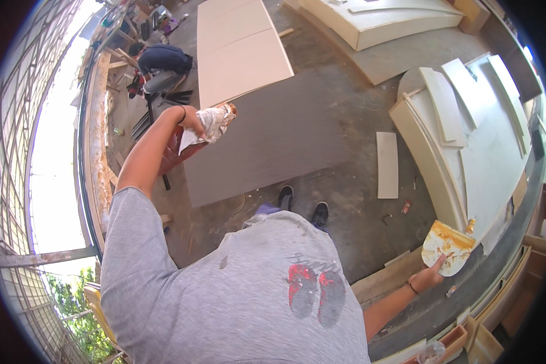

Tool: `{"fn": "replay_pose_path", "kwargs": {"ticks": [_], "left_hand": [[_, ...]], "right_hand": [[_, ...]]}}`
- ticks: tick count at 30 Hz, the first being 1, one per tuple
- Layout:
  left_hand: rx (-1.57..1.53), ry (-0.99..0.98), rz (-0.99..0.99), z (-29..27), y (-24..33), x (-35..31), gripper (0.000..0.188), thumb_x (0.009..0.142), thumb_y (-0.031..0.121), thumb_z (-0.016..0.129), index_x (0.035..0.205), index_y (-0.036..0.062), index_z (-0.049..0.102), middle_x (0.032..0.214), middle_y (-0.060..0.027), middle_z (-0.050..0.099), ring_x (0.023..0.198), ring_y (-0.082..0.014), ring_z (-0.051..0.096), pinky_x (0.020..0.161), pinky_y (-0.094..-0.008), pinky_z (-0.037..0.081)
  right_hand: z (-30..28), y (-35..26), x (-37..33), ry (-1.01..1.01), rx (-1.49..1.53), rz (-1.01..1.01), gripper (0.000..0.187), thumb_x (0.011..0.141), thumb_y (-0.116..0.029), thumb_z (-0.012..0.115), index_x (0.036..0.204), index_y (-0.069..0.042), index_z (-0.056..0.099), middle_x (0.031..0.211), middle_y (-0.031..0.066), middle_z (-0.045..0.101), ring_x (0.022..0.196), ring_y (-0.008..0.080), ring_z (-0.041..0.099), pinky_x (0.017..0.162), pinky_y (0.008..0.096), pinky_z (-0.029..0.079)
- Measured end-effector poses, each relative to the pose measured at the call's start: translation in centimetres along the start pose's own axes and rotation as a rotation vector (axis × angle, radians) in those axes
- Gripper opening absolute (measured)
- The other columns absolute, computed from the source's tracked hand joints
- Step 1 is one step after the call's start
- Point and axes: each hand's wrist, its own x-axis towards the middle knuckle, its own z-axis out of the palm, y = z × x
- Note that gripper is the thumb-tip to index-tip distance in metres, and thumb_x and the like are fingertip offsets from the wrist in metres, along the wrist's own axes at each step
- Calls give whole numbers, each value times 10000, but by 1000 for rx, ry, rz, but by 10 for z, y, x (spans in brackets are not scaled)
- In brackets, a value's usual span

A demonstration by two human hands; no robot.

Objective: The person applies adhesive to wood furniture components using a spreading tool and a bottle of glue, and then assembles the pieces by hand.

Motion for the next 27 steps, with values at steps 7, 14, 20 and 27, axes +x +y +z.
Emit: {"fn": "replay_pose_path", "kwargs": {"ticks": [7,14,20,27], "left_hand": [[72,-15,-43,-11,13,-2,805,507,475,811,1086,-48,608,1115,-159,610,956,-281,615,828,-364,487],[128,207,64,-35,18,-6,570,553,384,795,983,30,674,979,-138,663,873,-236,641,793,-319,483],[-25,243,184,-3,12,3,512,545,318,794,964,51,671,952,-124,670,847,-240,641,784,-315,482],[-164,312,217,26,-34,-4,595,535,380,801,1015,60,656,1013,-143,654,928,-265,620,837,-334,464]], "right_hand": [[1,14,1,18,-102,-67,410,866,-209,605,1083,134,550,1029,163,627,860,213,638,690,303,531],[9,16,-17,61,-222,-151,432,861,-211,610,1068,162,544,1020,174,631,851,229,636,732,317,517],[-2,20,-43,23,-114,-160,425,858,-212,616,1063,156,560,1051,184,622,887,233,627,778,340,505],[23,5,-19,-31,-186,-173,459,869,-242,604,1101,149,539,1069,185,616,905,231,621,783,330,504]]}}
